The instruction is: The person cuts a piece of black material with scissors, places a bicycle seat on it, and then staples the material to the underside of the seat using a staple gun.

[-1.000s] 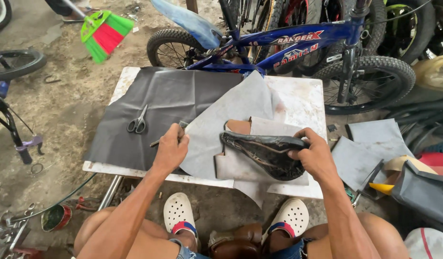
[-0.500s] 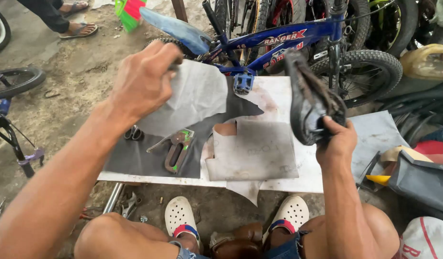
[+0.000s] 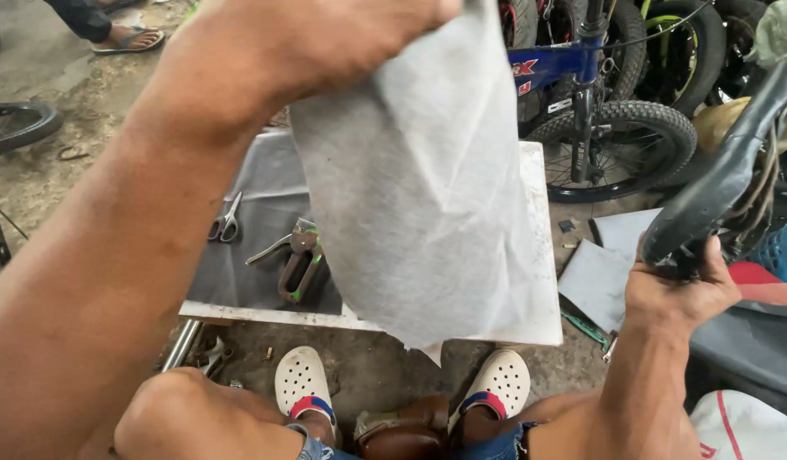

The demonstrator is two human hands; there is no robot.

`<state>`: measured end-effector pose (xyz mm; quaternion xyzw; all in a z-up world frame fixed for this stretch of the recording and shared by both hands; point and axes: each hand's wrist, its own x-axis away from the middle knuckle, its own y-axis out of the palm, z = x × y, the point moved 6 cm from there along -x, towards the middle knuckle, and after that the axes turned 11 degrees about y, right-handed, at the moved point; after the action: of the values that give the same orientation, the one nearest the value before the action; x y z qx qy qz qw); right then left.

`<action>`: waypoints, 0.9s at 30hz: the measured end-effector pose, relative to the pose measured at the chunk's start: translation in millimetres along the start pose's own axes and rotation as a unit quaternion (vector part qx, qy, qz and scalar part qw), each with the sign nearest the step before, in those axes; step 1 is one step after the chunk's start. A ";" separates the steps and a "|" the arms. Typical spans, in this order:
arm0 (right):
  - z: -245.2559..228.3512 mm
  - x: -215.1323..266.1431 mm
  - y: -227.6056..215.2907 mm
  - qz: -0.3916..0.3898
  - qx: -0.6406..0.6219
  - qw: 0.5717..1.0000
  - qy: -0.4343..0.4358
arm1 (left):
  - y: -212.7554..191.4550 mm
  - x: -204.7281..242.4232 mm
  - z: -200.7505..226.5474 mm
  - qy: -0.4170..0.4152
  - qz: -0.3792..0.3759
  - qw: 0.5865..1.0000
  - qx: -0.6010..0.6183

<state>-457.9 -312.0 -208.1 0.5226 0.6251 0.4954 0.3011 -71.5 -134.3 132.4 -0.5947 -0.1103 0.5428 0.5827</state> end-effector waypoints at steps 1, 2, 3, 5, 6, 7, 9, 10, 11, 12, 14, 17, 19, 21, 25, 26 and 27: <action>-3.8 1.3 -2.0 0.002 -0.001 1.000 -0.002 | 4.4 11.6 1.0 0.001 -0.001 1.000 0.001; -7.4 2.9 -2.2 -0.008 0.022 1.000 -0.007 | 2.5 27.5 -9.8 -0.098 0.051 0.994 0.009; -10.5 4.1 -1.1 -0.018 0.047 0.999 -0.012 | 0.5 48.0 -19.5 -0.197 0.105 0.975 0.016; -12.9 7.2 -0.1 -0.019 0.042 0.999 -0.013 | 45.8 91.2 -60.7 -0.241 0.110 0.963 0.044; -13.8 8.7 0.5 -0.022 0.036 0.999 -0.015 | 69.9 115.6 -83.1 -0.284 0.113 0.949 0.072; -10.0 13.1 2.8 -0.021 0.040 0.999 -0.012 | 100.7 150.7 -105.4 -0.287 0.115 0.948 0.074; -3.6 20.1 20.0 -0.097 0.091 0.991 -0.030 | 161.5 226.2 -155.8 -0.363 0.112 0.924 0.034; 4.8 24.7 27.6 -0.099 0.095 0.990 -0.028 | 172.1 246.8 -154.4 -0.365 0.116 0.923 0.035; 11.3 29.3 38.5 -0.115 0.135 0.983 -0.047 | 185.6 270.6 -157.8 -0.419 0.066 0.905 -0.013; 18.5 33.5 49.3 -0.131 0.175 0.974 -0.065 | 198.9 294.7 -161.4 -0.471 0.016 0.880 -0.061; 45.3 48.5 72.5 -0.110 0.242 0.963 -0.043 | 202.5 300.1 -135.8 -0.465 0.016 0.883 -0.053; 98.5 48.8 77.4 -0.088 0.357 0.929 0.024 | 197.3 299.0 -82.8 -0.419 0.014 0.907 -0.036; 135.2 45.2 76.1 -0.087 0.412 0.905 0.062 | 195.5 294.3 -48.7 -0.374 0.013 0.927 -0.023; 171.4 43.7 76.7 -0.078 0.479 0.866 0.118 | 199.3 287.4 -17.8 -0.302 0.031 0.953 0.001; 208.1 41.1 71.6 -0.061 0.521 0.826 0.207 | 208.9 302.5 -1.3 -0.330 0.004 0.943 0.051; 213.1 38.5 67.4 -0.057 0.527 0.816 0.229 | 209.2 305.5 1.8 -0.315 0.005 0.948 0.040; 219.2 36.8 62.6 -0.054 0.533 0.806 0.253 | 209.4 309.8 6.2 -0.302 0.005 0.953 0.030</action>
<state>-249.6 -212.5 -216.2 0.4224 0.8721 0.1817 -0.1674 -61.6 43.8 -196.3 -0.3861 -0.2621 0.7029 0.5368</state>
